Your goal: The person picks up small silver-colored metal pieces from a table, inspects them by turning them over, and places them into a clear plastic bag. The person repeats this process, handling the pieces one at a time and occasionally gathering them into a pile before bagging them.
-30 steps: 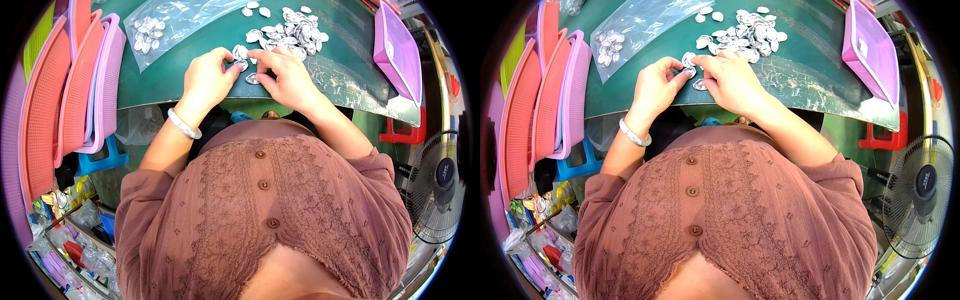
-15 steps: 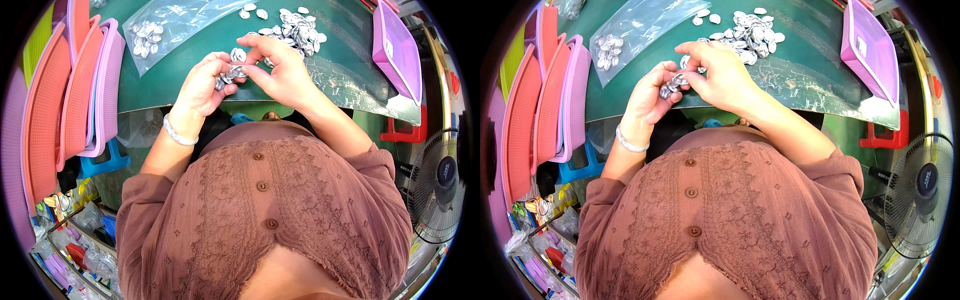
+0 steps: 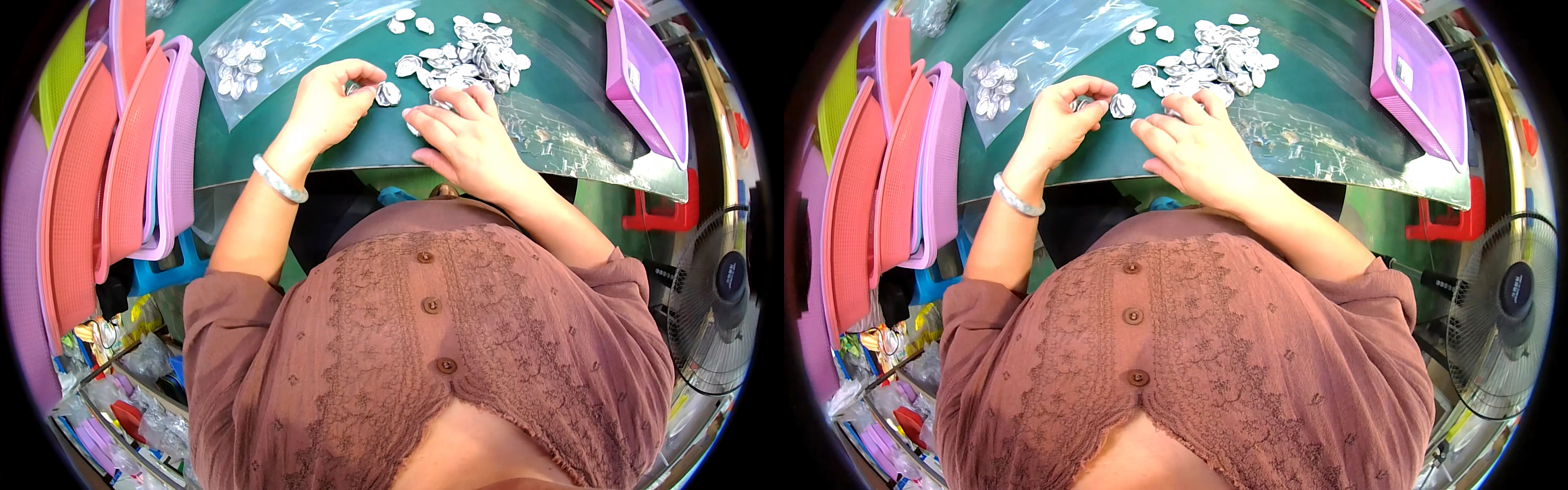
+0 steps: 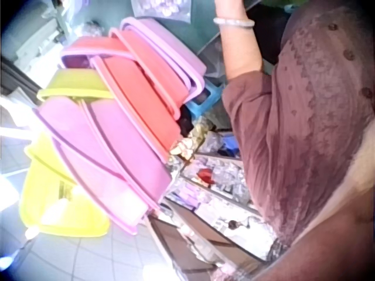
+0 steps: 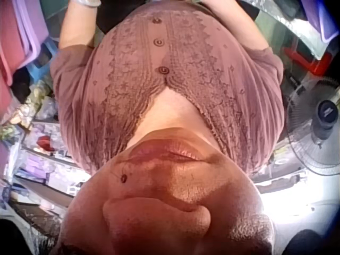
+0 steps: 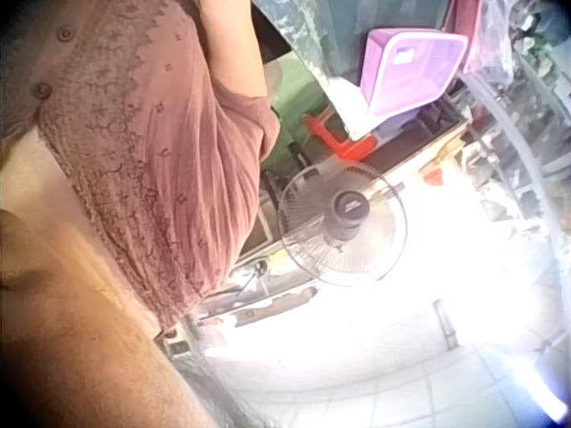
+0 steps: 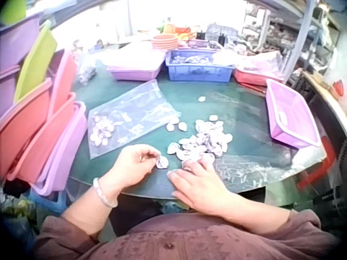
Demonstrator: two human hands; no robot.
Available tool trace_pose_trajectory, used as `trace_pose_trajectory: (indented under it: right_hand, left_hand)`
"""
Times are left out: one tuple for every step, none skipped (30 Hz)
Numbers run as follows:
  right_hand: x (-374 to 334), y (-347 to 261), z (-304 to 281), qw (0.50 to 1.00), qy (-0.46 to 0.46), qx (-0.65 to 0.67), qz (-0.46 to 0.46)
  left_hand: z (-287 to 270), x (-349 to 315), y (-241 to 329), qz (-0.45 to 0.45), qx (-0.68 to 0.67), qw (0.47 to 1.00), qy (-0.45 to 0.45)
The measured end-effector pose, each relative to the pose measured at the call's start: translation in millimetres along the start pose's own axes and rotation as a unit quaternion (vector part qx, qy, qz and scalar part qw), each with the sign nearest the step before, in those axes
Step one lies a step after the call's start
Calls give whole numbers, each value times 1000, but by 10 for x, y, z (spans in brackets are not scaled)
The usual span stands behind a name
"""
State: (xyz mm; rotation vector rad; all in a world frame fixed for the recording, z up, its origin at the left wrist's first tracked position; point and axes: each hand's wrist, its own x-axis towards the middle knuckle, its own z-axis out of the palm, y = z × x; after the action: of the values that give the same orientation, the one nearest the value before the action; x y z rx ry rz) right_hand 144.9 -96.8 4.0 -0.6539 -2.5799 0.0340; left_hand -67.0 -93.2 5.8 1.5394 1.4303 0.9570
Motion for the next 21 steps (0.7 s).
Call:
trace_pose_trajectory:
  right_hand:
    - [-17,-7,-7,1000,0,8,-5]
    - [-32,-11,-12,1000,-4,12,-9]
    - [-45,-17,-21,1000,-7,25,-14]
    - [-58,-24,-31,999,-10,37,-19]
    - [-66,-32,-35,998,-12,50,-25]
    - [-76,-43,-24,998,1,53,-34]
    - [-90,-47,-21,997,3,59,-40]
    - [-105,-51,-18,997,4,65,-46]
    - [-118,-52,-6,996,5,72,-53]
    - [-129,-53,33,994,29,87,-65]
    - [-141,-57,52,993,32,99,-60]
    - [-150,-62,66,992,36,110,-56]
    - [-156,-65,72,990,39,122,-51]
    - [-152,-59,68,988,40,145,-34]
    - [-140,-44,60,985,41,167,-17]
    - [-129,-32,54,981,42,189,0]
    - [-118,-23,50,979,37,198,24]
    - [-105,-18,48,977,32,206,48]
    - [-93,-17,43,974,28,214,72]
    - [-80,-23,37,971,43,217,85]
    - [-70,-18,48,969,52,226,89]
  left_hand:
    - [-4,29,-32,58,83,995,0]
    - [-21,53,-21,98,121,987,-27]
    - [-43,76,5,138,159,976,-54]
    - [-57,95,39,177,196,961,-80]
    - [-73,107,87,170,234,952,-101]
    - [-89,116,142,162,271,941,-122]
    - [-96,121,175,154,308,928,-142]
    - [-87,117,179,161,336,918,-134]
    - [-83,116,166,172,339,916,-128]
    - [-79,115,144,183,342,914,-122]
    - [-72,121,130,195,344,911,-118]
    - [-73,126,131,189,327,919,-116]
    - [-77,129,133,182,310,926,-115]
    - [-78,128,136,176,293,933,-112]
    - [-71,129,135,146,272,946,-104]
    - [-62,131,128,115,250,956,-96]
    - [-54,134,119,85,228,966,-87]
    - [-49,139,108,87,236,964,-83]
    - [-44,146,96,88,243,963,-78]
    - [-43,151,90,90,250,961,-74]
    - [-41,145,116,92,270,955,-84]
